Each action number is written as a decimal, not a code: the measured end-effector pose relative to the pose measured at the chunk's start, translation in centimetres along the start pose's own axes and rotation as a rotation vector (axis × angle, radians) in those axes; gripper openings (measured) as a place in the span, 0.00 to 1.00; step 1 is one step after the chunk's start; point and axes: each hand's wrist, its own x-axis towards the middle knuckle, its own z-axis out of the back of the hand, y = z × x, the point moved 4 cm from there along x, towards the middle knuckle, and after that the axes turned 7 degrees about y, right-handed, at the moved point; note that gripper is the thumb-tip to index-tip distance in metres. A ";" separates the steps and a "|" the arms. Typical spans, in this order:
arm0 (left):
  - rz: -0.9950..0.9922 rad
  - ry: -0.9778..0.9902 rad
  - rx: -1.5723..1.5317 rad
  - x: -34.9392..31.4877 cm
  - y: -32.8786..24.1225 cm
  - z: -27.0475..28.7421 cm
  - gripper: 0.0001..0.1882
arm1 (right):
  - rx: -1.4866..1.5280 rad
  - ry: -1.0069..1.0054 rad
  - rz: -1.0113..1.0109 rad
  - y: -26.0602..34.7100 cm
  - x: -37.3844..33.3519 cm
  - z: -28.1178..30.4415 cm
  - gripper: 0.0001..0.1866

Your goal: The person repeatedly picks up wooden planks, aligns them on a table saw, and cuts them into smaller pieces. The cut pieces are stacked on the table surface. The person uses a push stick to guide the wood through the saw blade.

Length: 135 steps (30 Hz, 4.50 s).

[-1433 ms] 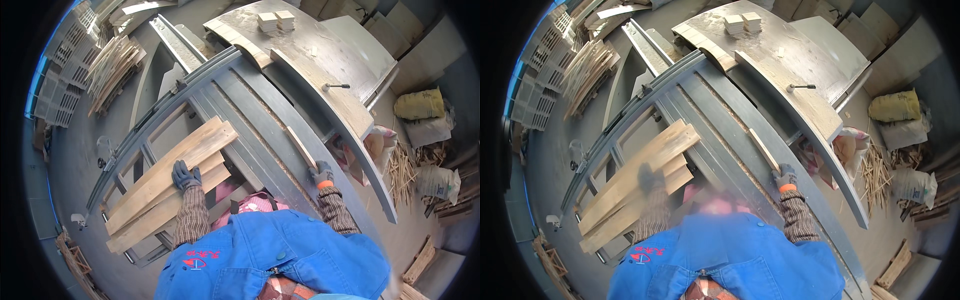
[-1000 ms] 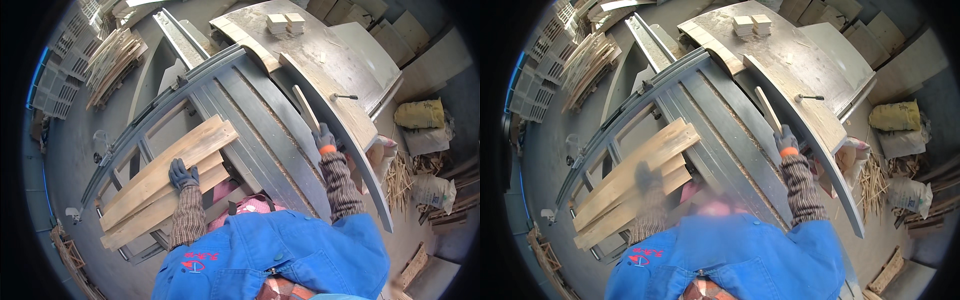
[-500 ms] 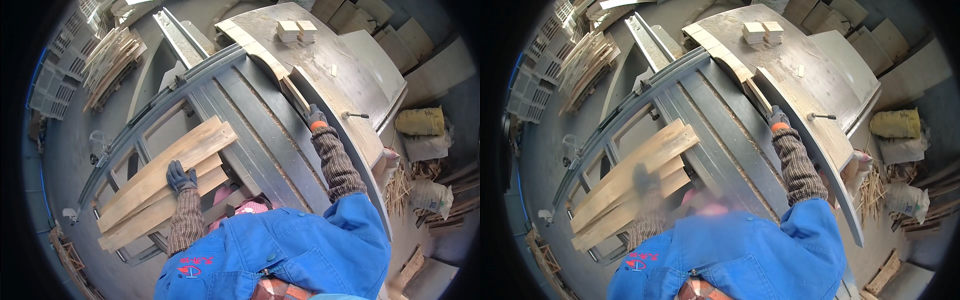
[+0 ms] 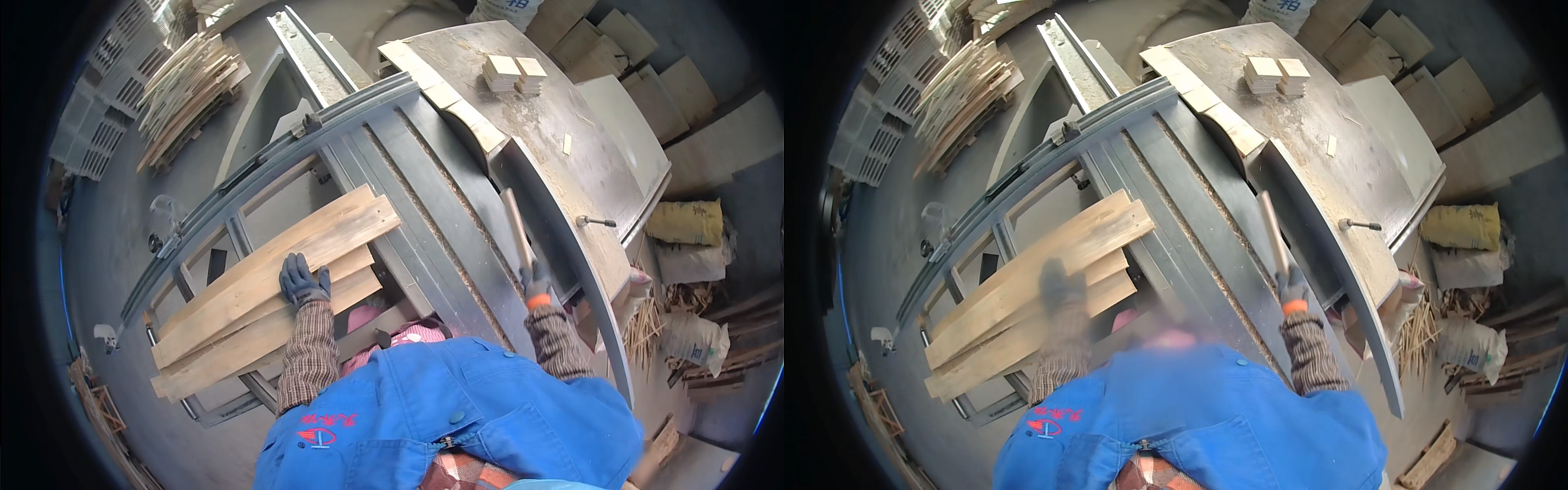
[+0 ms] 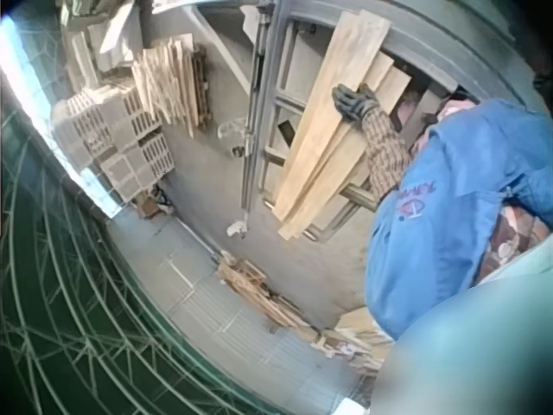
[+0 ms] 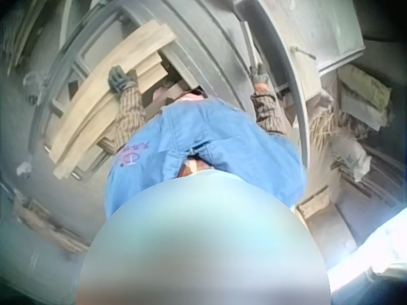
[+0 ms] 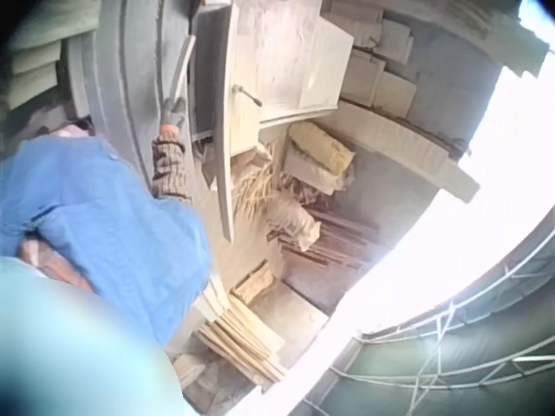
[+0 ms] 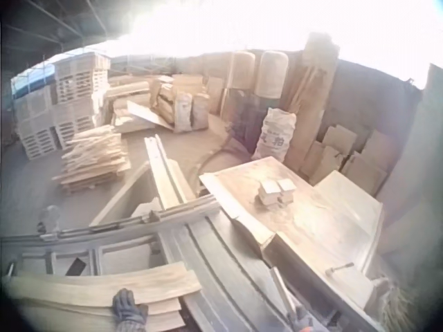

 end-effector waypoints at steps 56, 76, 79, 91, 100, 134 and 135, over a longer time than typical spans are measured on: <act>-0.147 -0.075 0.023 16.0 -3.0 -5.3 0.33 | -0.876 0.393 0.442 40.7 69.3 -20.4 0.34; -0.022 -0.005 0.091 12.7 -5.1 -5.2 0.34 | -0.667 0.231 0.251 32.5 53.5 -10.0 0.60; -0.026 -0.023 0.112 13.2 -4.7 -5.1 0.34 | -0.625 0.183 0.287 31.2 52.3 -7.2 0.59; -0.097 -0.030 0.034 13.0 -5.8 -5.9 0.34 | -0.196 -0.065 0.345 25.1 53.6 -2.2 0.63; -0.024 -0.017 0.011 13.0 -7.7 -4.9 0.36 | -0.788 0.351 0.025 24.3 47.6 -5.0 0.63; -0.158 -0.205 0.031 12.8 -11.1 -6.7 0.34 | -1.079 0.722 0.295 2.1 35.5 13.9 0.23; -0.147 -0.180 0.025 12.8 -11.0 -6.8 0.34 | -1.134 0.752 0.279 1.6 35.1 13.1 0.24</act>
